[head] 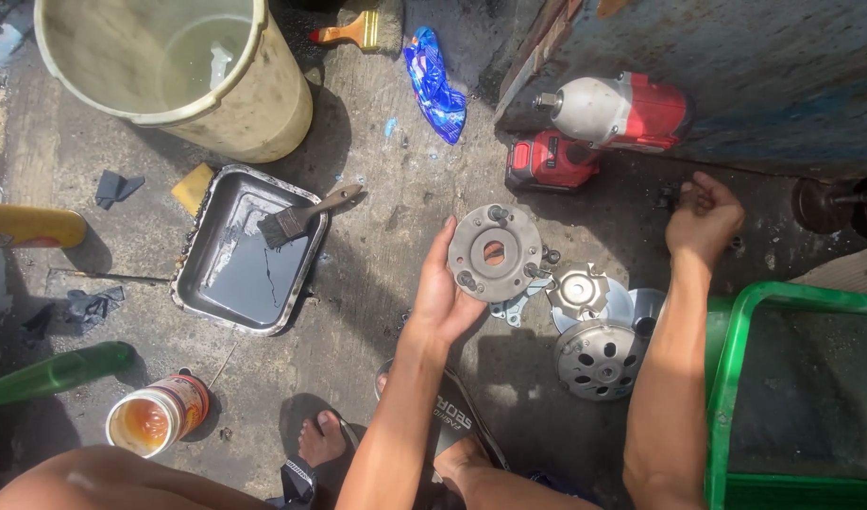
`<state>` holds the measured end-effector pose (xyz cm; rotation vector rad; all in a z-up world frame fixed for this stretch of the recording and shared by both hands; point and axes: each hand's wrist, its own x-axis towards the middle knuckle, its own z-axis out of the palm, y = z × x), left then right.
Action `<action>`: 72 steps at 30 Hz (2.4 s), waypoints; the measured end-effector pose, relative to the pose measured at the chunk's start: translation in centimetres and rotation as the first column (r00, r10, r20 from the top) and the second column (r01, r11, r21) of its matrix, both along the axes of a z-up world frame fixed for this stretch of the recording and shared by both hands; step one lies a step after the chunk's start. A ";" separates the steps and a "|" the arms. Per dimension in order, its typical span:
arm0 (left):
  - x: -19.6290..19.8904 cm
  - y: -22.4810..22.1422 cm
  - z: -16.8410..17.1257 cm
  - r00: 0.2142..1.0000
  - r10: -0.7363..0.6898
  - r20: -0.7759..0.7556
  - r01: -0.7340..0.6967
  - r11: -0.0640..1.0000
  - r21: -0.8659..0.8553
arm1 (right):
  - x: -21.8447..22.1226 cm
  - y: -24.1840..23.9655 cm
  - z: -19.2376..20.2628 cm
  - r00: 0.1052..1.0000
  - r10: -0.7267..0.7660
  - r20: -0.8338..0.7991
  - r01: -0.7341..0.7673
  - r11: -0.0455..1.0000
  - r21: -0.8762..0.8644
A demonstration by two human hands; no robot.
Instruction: Cleaning and inspecting motorcycle clutch shoes and related components before assembly.
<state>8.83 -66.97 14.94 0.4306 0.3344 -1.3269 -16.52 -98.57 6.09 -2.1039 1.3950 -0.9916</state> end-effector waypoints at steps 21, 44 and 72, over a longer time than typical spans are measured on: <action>1.2 1.5 2.8 0.998 0.041 -0.054 -0.052 0.973 -0.225 | 13.3 27.7 31.8 0.024 0.532 0.846 -0.997 0.073 -0.017; 4.8 -0.7 6.4 0.990 0.137 0.037 -0.128 0.974 -0.185 | 15.6 26.0 28.0 0.166 0.385 0.908 -0.861 0.505 -0.057; 4.2 -0.1 3.1 0.990 0.139 0.032 -0.137 0.989 -0.051 | 15.8 19.3 18.0 0.841 0.228 0.490 -0.495 0.691 0.527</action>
